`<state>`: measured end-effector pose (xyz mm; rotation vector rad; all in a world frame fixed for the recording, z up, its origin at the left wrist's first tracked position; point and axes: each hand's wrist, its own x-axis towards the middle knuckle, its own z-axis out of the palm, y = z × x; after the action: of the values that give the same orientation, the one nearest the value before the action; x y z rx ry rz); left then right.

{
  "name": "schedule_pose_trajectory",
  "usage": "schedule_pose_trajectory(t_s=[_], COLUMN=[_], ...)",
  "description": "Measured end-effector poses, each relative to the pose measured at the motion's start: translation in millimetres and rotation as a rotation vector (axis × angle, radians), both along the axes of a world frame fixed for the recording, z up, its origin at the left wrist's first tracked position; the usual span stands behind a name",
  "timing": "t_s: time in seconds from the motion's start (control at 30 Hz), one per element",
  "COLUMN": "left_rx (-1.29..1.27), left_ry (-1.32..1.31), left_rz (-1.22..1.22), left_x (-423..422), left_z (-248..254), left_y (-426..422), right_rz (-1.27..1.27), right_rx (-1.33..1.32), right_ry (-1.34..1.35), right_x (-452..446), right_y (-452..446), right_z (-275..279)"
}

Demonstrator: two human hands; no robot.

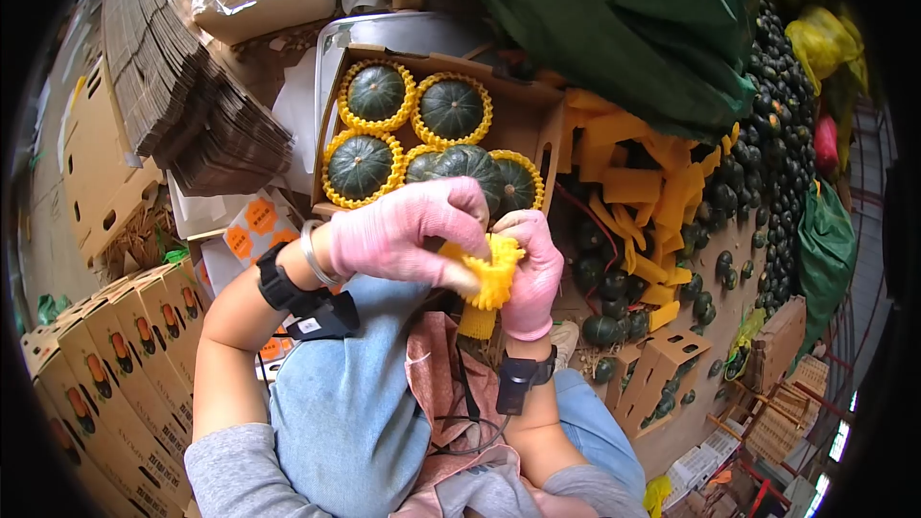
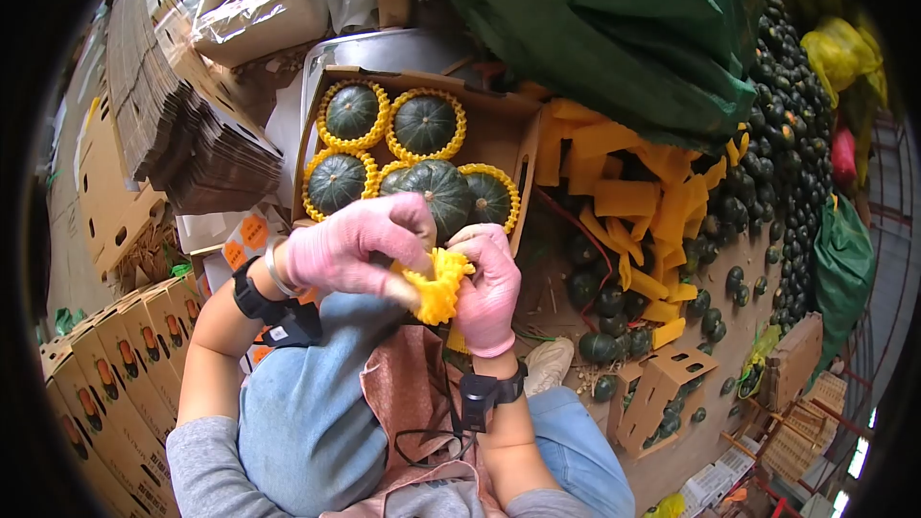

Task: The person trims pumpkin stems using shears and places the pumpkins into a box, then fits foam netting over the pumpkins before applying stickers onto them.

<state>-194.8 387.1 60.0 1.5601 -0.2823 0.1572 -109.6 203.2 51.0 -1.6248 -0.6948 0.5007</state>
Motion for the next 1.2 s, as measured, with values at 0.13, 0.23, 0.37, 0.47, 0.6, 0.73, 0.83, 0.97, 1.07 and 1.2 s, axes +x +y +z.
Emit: schedule_pose_trajectory(t_s=[0.13, 0.23, 0.37, 0.47, 0.6, 0.73, 0.83, 0.97, 1.07, 1.2], left_rx=[-0.191, -0.534, -0.901, -0.246, -0.121, -0.209, -0.334, -0.274, -0.179, 0.329], left_ry=[0.282, 0.335, 0.629, 0.598, 0.414, 0.403, 0.444, 0.350, 0.441, 0.563], left_rz=[-0.488, -0.170, -0.206, -0.099, 0.559, 0.593, 0.599, 0.641, 0.712, 0.654], left_x=[-12.5, -18.7, -29.1, -29.3, -22.1, -6.4, -0.6, 6.1, 11.9, 18.4], left_z=[-15.7, -17.3, -29.1, -21.4, -57.2, -77.4, -73.9, -74.5, -86.0, -77.4], left_y=[13.3, 14.5, -2.1, 7.2, -9.7, -12.5, -5.3, 10.7, 25.8, 40.5], right_rz=[0.254, 0.467, 0.439, 0.116, 0.089, 0.126, -0.034, -0.231, -0.289, -0.277], right_rx=[0.580, 0.102, 0.178, -0.003, -0.364, -0.296, -0.162, -0.212, -0.263, -0.430], right_ry=[1.006, 1.180, 0.998, 0.762, -0.045, -0.082, -0.170, -0.151, -0.174, -0.370], right_x=[-1.6, -4.1, 11.6, 27.6, 55.6, 69.6, 49.8, 36.0, 32.7, 32.5], right_y=[-11.9, -36.4, -38.9, -21.1, 9.0, 34.1, 41.5, 52.8, 60.8, 62.3], right_z=[3.7, -0.8, 1.5, 14.8, -16.7, -49.2, -59.0, -63.1, -67.8, -61.4])
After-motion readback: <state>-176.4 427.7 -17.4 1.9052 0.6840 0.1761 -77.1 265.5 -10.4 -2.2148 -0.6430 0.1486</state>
